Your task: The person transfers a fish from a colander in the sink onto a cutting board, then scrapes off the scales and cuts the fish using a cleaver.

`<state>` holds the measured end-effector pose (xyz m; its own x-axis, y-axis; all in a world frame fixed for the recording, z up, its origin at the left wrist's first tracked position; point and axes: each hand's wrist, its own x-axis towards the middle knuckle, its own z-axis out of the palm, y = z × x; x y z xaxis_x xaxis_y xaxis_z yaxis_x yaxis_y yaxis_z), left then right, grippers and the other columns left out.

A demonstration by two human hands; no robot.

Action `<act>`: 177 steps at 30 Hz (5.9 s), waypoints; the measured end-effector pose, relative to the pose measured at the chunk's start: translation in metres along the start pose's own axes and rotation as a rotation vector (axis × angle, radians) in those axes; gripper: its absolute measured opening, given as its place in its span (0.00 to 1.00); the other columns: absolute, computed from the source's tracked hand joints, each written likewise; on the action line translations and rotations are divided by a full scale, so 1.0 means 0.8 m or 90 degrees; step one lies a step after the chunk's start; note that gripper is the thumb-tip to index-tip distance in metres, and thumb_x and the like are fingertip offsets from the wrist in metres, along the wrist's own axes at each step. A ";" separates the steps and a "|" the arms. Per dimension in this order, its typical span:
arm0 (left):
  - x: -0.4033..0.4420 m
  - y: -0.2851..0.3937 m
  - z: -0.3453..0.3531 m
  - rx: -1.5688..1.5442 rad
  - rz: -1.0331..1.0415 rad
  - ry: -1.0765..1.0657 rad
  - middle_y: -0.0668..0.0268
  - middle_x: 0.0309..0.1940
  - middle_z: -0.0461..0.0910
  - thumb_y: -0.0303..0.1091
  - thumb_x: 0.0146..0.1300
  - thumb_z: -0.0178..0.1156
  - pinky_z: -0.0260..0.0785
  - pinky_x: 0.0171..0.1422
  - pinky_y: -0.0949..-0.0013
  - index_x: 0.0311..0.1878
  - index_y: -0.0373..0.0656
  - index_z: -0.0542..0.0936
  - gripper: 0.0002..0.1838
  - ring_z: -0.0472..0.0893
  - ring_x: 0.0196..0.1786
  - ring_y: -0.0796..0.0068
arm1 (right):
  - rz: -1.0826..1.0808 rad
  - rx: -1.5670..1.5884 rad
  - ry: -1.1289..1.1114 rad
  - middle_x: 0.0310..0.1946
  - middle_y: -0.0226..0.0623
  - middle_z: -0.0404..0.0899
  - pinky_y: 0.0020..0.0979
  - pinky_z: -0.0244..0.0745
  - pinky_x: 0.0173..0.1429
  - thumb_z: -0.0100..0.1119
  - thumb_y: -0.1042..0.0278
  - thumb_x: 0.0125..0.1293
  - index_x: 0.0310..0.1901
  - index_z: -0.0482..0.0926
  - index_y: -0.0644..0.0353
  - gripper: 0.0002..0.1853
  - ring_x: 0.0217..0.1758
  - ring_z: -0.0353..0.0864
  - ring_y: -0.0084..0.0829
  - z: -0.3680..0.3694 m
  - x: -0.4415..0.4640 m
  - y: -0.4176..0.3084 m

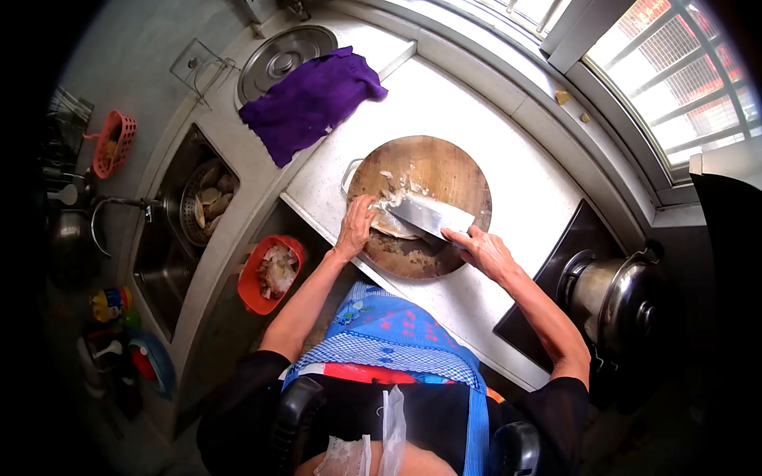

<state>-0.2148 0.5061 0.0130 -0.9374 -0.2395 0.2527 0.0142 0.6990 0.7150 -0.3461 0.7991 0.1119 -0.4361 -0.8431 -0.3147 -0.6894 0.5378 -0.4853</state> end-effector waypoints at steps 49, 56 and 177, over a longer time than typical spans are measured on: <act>0.011 0.009 -0.005 0.038 -0.034 -0.025 0.52 0.51 0.72 0.25 0.67 0.51 0.68 0.58 0.56 0.57 0.39 0.74 0.16 0.74 0.54 0.49 | 0.062 -0.222 0.067 0.34 0.39 0.67 0.37 0.70 0.37 0.49 0.80 0.62 0.68 0.63 0.27 0.37 0.34 0.72 0.35 0.054 -0.094 -0.046; 0.012 0.007 -0.007 0.021 -0.031 -0.030 0.52 0.52 0.71 0.26 0.67 0.52 0.67 0.59 0.55 0.58 0.40 0.74 0.16 0.73 0.55 0.48 | 0.006 -0.147 0.101 0.34 0.41 0.68 0.39 0.73 0.37 0.50 0.79 0.62 0.67 0.66 0.31 0.34 0.34 0.75 0.38 0.056 -0.048 -0.062; 0.022 0.015 -0.025 -0.006 -0.097 -0.162 0.54 0.46 0.76 0.41 0.53 0.68 0.69 0.56 0.59 0.51 0.35 0.77 0.25 0.77 0.50 0.52 | 0.132 0.331 0.051 0.36 0.41 0.82 0.33 0.76 0.42 0.56 0.74 0.53 0.63 0.75 0.47 0.32 0.30 0.77 0.35 -0.012 -0.046 -0.035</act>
<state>-0.2242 0.4969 0.0388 -0.9861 -0.1635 -0.0291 -0.1315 0.6616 0.7382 -0.3162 0.8150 0.1447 -0.5881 -0.7067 -0.3935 -0.2174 0.6067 -0.7646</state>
